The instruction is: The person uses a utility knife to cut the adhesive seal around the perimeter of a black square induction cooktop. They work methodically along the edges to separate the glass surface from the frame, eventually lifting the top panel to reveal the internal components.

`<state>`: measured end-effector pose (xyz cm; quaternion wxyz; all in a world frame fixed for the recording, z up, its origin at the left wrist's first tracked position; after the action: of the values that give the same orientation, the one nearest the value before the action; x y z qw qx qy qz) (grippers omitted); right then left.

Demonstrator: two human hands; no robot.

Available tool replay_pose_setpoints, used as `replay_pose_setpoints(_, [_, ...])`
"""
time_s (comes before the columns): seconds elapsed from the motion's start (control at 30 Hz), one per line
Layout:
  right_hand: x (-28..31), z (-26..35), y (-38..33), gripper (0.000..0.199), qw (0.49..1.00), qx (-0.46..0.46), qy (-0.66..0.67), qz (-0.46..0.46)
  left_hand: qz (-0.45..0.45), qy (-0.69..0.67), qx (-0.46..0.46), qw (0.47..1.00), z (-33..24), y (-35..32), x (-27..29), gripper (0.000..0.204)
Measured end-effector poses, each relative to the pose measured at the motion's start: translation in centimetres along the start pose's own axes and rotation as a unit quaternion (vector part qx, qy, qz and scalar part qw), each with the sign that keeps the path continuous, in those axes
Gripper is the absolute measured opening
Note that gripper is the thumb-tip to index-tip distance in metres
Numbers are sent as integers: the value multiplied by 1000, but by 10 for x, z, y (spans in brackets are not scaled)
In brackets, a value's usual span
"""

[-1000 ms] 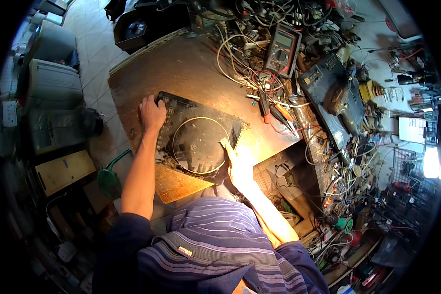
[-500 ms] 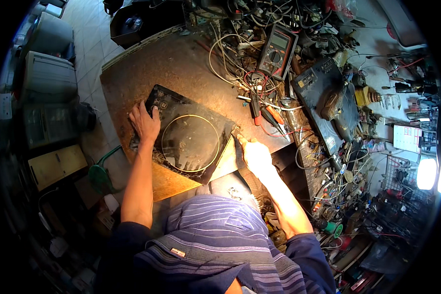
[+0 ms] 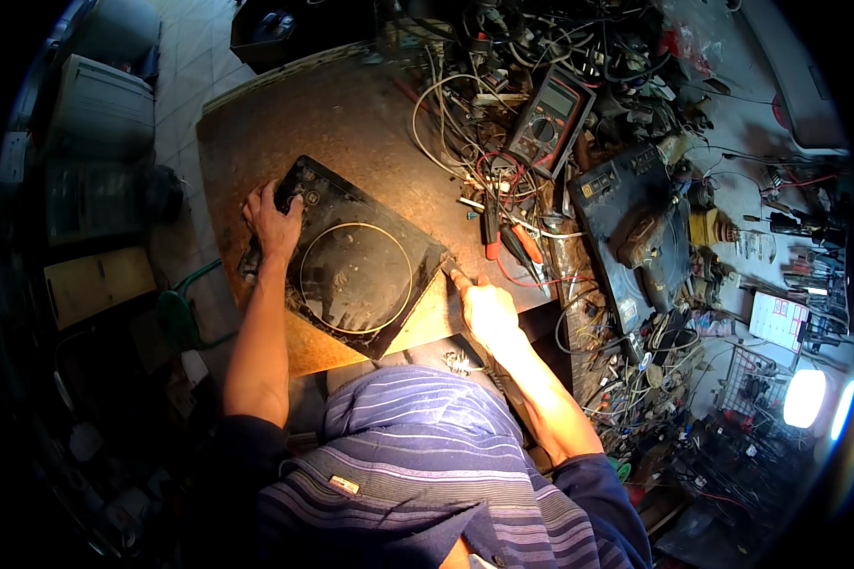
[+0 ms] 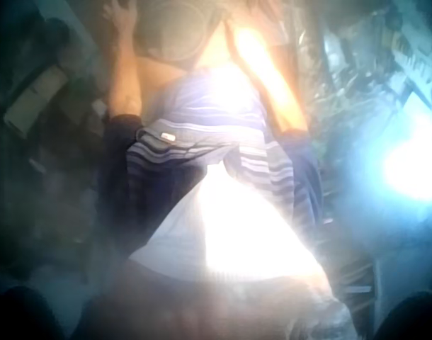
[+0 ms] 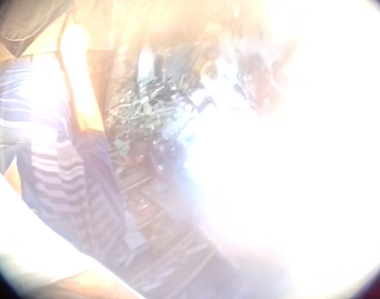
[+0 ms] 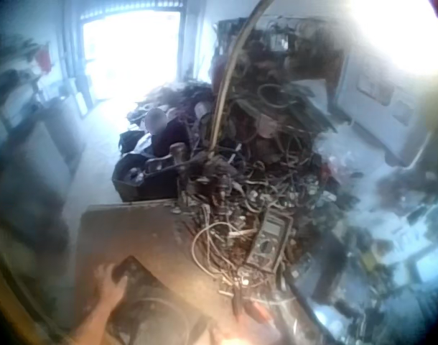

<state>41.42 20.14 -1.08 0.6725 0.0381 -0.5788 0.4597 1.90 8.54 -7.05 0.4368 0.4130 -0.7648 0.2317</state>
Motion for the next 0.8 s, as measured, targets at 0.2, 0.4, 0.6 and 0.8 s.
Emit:
replay_pose_setpoints(0.2, [5,0,-4,47,1000,6,-8,2,-1,0,-1,1000,6,1,-4,57])
replay_pose_setpoints(0.4, [8,2,4,46,1000,5,-8,6,21,8,13,1000,9,2,-8,54])
replay_pose_setpoints(0.6, [15,6,9,46,999,14,-13,35,5,22,2,1000,2,4,-6,54])
replay_pose_setpoints(0.8, [17,18,24,48,993,33,-84,79,-35,37,-24,998,-3,5,-4,52])
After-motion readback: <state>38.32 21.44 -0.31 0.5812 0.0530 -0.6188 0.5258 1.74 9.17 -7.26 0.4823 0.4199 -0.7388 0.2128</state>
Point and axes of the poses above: each hand's wrist, its own y-axis towards the middle knuckle, its own x-axis out of the back of the hand, z = x × y, the point moved 8 cm from there along y, towards the middle knuckle, and after that the axes turned 3 degrees about z, right-handed, at the moved point
